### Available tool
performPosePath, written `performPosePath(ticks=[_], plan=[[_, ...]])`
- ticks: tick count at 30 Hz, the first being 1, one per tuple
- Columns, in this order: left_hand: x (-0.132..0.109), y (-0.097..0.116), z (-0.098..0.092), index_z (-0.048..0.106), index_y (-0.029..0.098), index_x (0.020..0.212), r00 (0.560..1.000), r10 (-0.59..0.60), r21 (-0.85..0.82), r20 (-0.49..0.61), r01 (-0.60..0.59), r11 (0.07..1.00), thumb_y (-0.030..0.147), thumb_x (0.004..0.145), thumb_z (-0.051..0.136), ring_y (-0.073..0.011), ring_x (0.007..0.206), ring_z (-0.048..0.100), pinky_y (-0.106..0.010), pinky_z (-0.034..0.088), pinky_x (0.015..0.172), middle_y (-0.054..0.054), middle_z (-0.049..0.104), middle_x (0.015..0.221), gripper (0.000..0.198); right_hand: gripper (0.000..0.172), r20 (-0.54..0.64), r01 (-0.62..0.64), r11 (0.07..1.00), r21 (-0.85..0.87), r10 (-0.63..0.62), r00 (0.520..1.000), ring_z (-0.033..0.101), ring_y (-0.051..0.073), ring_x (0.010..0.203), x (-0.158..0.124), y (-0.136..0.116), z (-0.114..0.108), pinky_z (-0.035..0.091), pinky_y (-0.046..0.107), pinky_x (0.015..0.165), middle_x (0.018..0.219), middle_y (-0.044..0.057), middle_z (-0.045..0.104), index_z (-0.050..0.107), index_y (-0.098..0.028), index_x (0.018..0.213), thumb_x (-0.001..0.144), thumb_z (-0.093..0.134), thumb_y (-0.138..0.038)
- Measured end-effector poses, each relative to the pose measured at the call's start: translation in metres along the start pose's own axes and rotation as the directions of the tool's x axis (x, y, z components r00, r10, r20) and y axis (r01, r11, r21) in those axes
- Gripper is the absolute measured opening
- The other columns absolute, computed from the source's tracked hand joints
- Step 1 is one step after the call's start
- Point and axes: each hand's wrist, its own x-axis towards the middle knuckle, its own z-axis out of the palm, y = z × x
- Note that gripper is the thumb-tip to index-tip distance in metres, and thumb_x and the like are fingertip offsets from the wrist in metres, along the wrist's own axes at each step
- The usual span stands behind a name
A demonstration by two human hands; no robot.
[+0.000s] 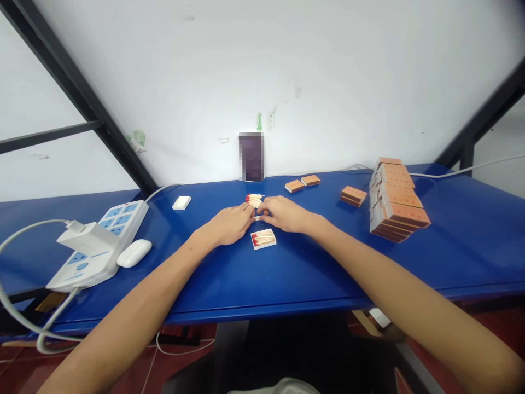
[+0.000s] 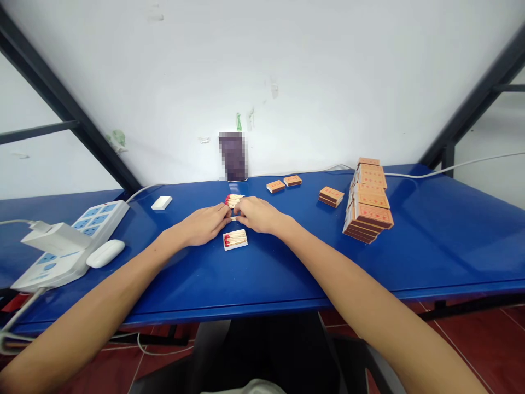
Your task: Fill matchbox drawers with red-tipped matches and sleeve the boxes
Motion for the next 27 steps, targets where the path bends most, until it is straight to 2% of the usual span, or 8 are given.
performPosePath(ticks=[4, 8, 11, 14, 17, 19, 25, 27], plan=[[0.0, 0.001, 0.0, 0.052, 0.016, 0.106, 1.0, -0.01, 0.021, 0.008, 0.01, 1.0, 0.033, 0.109, 0.027, -0.0255, 0.094, 0.067, -0.037, 0.05, 0.08, -0.012, 0.065, 0.108, 0.03, 0.016, 0.034, -0.003, 0.998, -0.069, 0.005, 0.999, 0.061, 0.02, 0.091, -0.001, -0.004, -0.003, 0.036, 0.028, 0.073, 0.104, 0.01, 0.069, 0.071, -0.018, 0.099, 0.098, 0.056, -0.025], [0.002, 0.002, 0.001, 0.052, 0.016, 0.108, 1.0, -0.003, 0.042, 0.011, 0.003, 0.999, 0.031, 0.109, 0.025, -0.0265, 0.095, 0.066, -0.038, 0.05, 0.082, -0.013, 0.065, 0.108, 0.031, 0.014, 0.056, 0.019, 0.992, -0.121, -0.012, 0.998, 0.062, 0.021, 0.094, -0.002, -0.007, -0.004, 0.037, 0.028, 0.074, 0.108, 0.011, 0.069, 0.066, -0.016, 0.102, 0.098, 0.053, -0.02], [0.0, 0.005, -0.005, 0.051, 0.016, 0.106, 1.0, -0.002, -0.003, -0.004, 0.002, 1.0, 0.031, 0.108, 0.026, -0.0264, 0.094, 0.065, -0.038, 0.049, 0.081, -0.013, 0.065, 0.106, 0.03, 0.015, 0.047, 0.046, 0.992, -0.12, -0.04, 0.998, 0.062, 0.021, 0.093, -0.004, -0.008, -0.01, 0.037, 0.029, 0.073, 0.108, 0.012, 0.069, 0.066, -0.015, 0.103, 0.097, 0.052, -0.02], [-0.009, 0.011, -0.017, 0.05, 0.018, 0.1, 1.0, -0.004, -0.102, 0.004, 0.004, 0.995, 0.035, 0.108, 0.027, -0.0248, 0.087, 0.063, -0.038, 0.047, 0.076, -0.01, 0.065, 0.101, 0.03, 0.011, 0.052, 0.05, 0.999, -0.009, -0.05, 0.997, 0.061, 0.018, 0.083, -0.01, -0.01, -0.022, 0.038, 0.028, 0.071, 0.096, 0.008, 0.072, 0.068, -0.017, 0.093, 0.091, 0.058, -0.02], [-0.02, 0.019, -0.03, 0.05, 0.02, 0.093, 0.995, 0.054, -0.239, 0.081, -0.034, 0.97, 0.04, 0.107, 0.029, -0.0218, 0.08, 0.06, -0.035, 0.045, 0.073, -0.007, 0.065, 0.094, 0.032, 0.009, 0.177, 0.068, 0.978, 0.196, -0.104, 0.979, 0.059, 0.015, 0.07, -0.017, -0.015, -0.035, 0.039, 0.026, 0.065, 0.079, 0.002, 0.071, 0.069, -0.018, 0.083, 0.086, 0.061, -0.022], [-0.025, 0.022, -0.035, 0.051, 0.021, 0.092, 0.989, 0.1, -0.306, 0.107, -0.063, 0.95, 0.041, 0.107, 0.032, -0.0204, 0.079, 0.06, -0.034, 0.045, 0.074, -0.005, 0.065, 0.093, 0.031, 0.01, 0.251, 0.064, 0.956, 0.286, -0.139, 0.958, 0.058, 0.013, 0.066, -0.022, -0.018, -0.041, 0.039, 0.025, 0.062, 0.076, 0.001, 0.072, 0.071, -0.017, 0.082, 0.084, 0.063, -0.022], [-0.028, 0.024, -0.035, 0.059, 0.02, 0.093, 0.982, 0.141, -0.335, 0.125, -0.092, 0.938, 0.038, 0.102, 0.042, -0.0197, 0.083, 0.061, -0.032, 0.044, 0.074, -0.005, 0.068, 0.098, 0.027, 0.016, 0.313, 0.047, 0.945, 0.323, -0.153, 0.937, 0.058, 0.013, 0.065, -0.023, -0.02, -0.041, 0.04, 0.024, 0.06, 0.077, 0.002, 0.073, 0.076, -0.015, 0.087, 0.083, 0.067, -0.028], [-0.027, 0.024, -0.035, 0.06, 0.02, 0.094, 0.984, 0.134, -0.313, 0.117, -0.091, 0.945, 0.04, 0.101, 0.045, -0.0195, 0.079, 0.061, -0.031, 0.043, 0.072, -0.004, 0.068, 0.094, 0.026, 0.019, 0.309, 0.045, 0.943, 0.329, -0.152, 0.939, 0.058, 0.013, 0.065, -0.023, -0.02, -0.041, 0.04, 0.024, 0.06, 0.078, 0.002, 0.073, 0.077, -0.015, 0.089, 0.083, 0.068, -0.031]])
